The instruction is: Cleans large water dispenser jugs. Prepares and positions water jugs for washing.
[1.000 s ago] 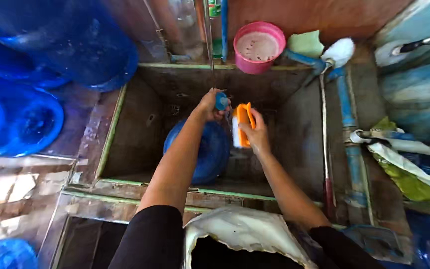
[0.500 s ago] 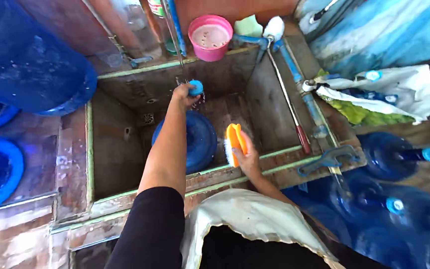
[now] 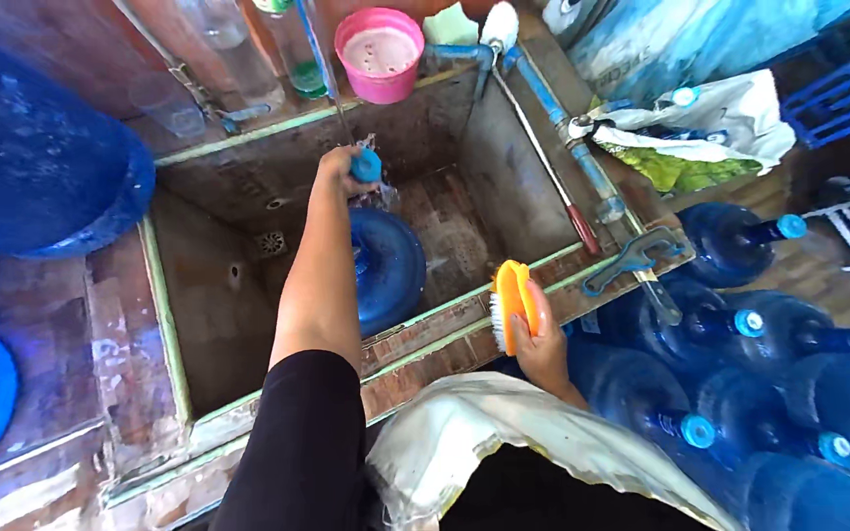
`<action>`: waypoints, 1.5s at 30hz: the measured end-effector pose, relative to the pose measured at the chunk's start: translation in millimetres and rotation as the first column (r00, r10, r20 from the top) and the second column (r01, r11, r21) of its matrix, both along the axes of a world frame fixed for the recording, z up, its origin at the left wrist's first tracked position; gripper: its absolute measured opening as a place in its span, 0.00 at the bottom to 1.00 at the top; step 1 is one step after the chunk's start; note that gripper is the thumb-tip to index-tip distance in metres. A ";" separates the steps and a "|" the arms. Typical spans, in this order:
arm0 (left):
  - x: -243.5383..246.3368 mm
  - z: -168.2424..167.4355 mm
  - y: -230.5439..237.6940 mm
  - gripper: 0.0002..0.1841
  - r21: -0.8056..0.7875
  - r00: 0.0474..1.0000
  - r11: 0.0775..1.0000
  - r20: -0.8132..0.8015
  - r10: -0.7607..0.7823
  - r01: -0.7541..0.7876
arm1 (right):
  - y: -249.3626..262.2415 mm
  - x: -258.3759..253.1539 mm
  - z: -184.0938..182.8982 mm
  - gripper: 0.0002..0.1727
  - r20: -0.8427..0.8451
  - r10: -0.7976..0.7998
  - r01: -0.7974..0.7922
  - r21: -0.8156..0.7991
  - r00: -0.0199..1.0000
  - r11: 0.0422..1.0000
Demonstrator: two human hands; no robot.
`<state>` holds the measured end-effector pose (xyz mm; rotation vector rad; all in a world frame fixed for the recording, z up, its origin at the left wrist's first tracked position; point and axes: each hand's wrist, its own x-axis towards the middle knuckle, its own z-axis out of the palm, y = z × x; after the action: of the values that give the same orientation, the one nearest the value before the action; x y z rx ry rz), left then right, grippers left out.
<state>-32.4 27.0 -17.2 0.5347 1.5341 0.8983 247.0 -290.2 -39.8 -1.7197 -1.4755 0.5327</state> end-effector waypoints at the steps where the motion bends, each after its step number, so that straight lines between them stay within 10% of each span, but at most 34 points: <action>1: 1.5 0.2 -0.2 0.23 -0.010 1.000 1.000 -0.009 -0.010 0.010 | -0.7 0.7 -1.4 0.31 0.015 -0.010 0.010 0.012 1.000 1.000; 6: 6.7 -4.5 -14.3 0.22 0.133 0.984 0.986 -0.164 -0.076 0.099 | 22.9 12.7 -18.2 0.29 0.079 0.057 -0.062 0.065 0.995 0.996; 10: 12.0 7.3 -15.7 0.18 0.059 0.866 0.915 -0.352 -0.356 0.400 | 80.0 25.1 -6.6 0.31 -0.377 -0.029 -0.058 -0.219 0.926 0.974; 17: 5.5 8.2 -9.7 0.24 0.190 0.930 0.948 -0.317 -0.187 0.255 | 108.1 21.5 -27.8 0.29 -0.507 -0.163 0.073 -0.192 0.846 0.979; 22: 12.1 21.1 -2.9 0.17 0.133 0.633 0.810 -0.700 -0.332 0.571 | 108.3 23.5 -31.6 0.29 -0.498 -0.112 0.030 -0.170 0.860 0.985; 27: 17.9 18.5 -9.7 0.18 0.341 0.961 0.937 -0.274 0.022 0.076 | 107.4 22.9 -36.7 0.29 -0.487 -0.113 0.039 -0.159 0.866 0.986; 32: 12.6 20.4 -30.6 0.23 0.227 0.988 0.973 -0.137 0.075 -0.042 | 108.4 21.1 -44.2 0.29 -0.473 -0.122 0.059 -0.145 0.872 0.988; 38: -29.5 47.4 -109.0 0.18 0.417 0.693 0.897 -0.690 0.208 0.146 | 92.8 -25.9 -19.2 0.32 -0.183 0.382 -0.365 0.121 0.906 0.923; 45: -176.9 18.2 -330.9 0.15 0.304 0.234 0.919 -0.902 0.363 -0.252 | 59.8 -78.6 -8.5 0.31 0.022 0.717 -0.707 0.194 0.697 0.681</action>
<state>-209.4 -303.9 0.9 0.9679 2.8287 0.9994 168.4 -230.5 -48.3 -0.9084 -2.0758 0.8002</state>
